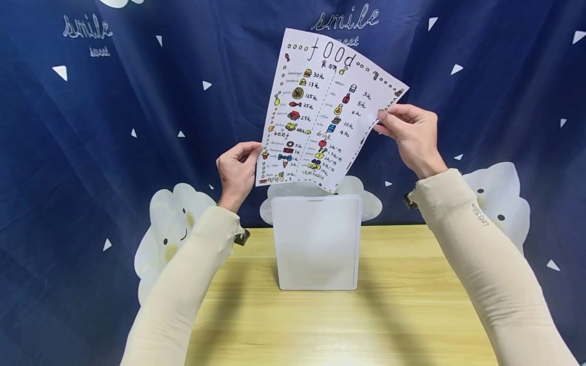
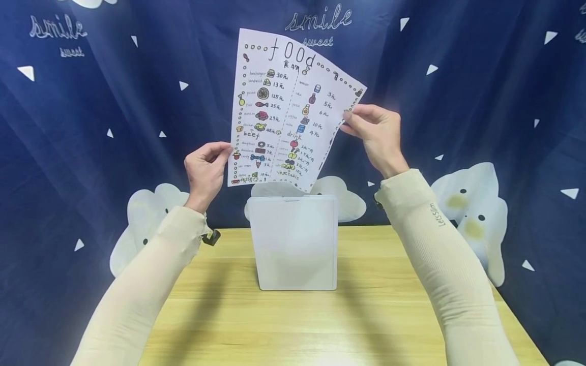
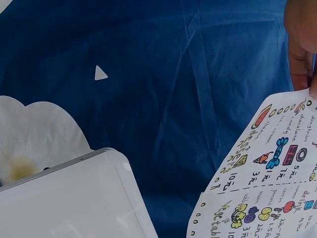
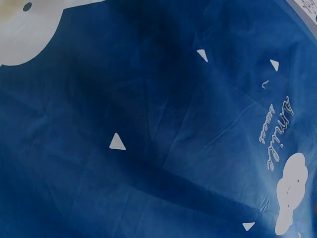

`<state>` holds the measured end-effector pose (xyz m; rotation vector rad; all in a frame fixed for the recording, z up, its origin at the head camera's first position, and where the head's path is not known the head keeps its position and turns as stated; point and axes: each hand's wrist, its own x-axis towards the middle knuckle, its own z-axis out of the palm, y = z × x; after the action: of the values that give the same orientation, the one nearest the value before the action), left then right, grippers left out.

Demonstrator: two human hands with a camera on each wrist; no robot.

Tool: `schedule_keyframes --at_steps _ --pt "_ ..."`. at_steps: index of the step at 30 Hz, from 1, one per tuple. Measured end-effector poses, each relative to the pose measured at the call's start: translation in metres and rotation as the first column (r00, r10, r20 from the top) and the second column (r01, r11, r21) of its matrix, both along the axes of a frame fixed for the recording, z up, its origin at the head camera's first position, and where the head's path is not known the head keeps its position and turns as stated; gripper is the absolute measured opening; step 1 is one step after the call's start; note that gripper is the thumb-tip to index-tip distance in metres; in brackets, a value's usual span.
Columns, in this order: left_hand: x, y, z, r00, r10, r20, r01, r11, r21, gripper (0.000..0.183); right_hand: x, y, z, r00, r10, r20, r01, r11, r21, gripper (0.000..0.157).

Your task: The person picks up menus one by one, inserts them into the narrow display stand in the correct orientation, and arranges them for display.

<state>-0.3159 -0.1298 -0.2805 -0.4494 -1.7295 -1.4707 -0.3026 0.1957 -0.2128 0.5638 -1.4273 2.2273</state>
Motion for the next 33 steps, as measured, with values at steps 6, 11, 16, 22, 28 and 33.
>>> schedule_keyframes --at_steps 6,11,16,22,28,33 --pt "0.0012 0.0003 0.0001 1.0 -0.007 -0.007 0.007 1.0 0.007 0.004 0.002 -0.0002 -0.0001 1.0 -0.002 0.029 0.002 1.0 -0.001 0.011" --pt "0.0022 0.0001 -0.0004 1.0 -0.01 -0.009 0.01 1.0 0.013 0.004 0.0033 -0.0006 0.0003 0.999 -0.018 0.032 0.018 1.0 0.02 0.01" --pt "0.0017 -0.0003 -0.0009 1.0 -0.015 -0.015 0.016 1.0 0.02 0.004 0.0048 -0.0015 0.0013 0.999 -0.02 0.025 0.019 1.0 0.02 0.01" --pt "0.0024 0.0005 -0.0016 1.0 -0.011 -0.024 0.012 1.0 0.026 0.005 0.0067 -0.0022 0.0033 1.0 -0.023 0.016 0.022 0.999 0.031 0.013" --pt "0.0028 0.0001 -0.0007 0.999 -0.001 -0.044 0.002 1.0 0.023 0.005 0.0072 -0.0026 0.0055 0.999 -0.036 0.016 0.035 0.998 0.045 0.014" --pt "0.0041 0.0007 -0.0029 1.0 -0.006 -0.027 0.007 1.0 0.019 0.005 0.0075 -0.0021 0.0034 0.999 -0.034 0.02 0.033 0.998 0.045 0.016"
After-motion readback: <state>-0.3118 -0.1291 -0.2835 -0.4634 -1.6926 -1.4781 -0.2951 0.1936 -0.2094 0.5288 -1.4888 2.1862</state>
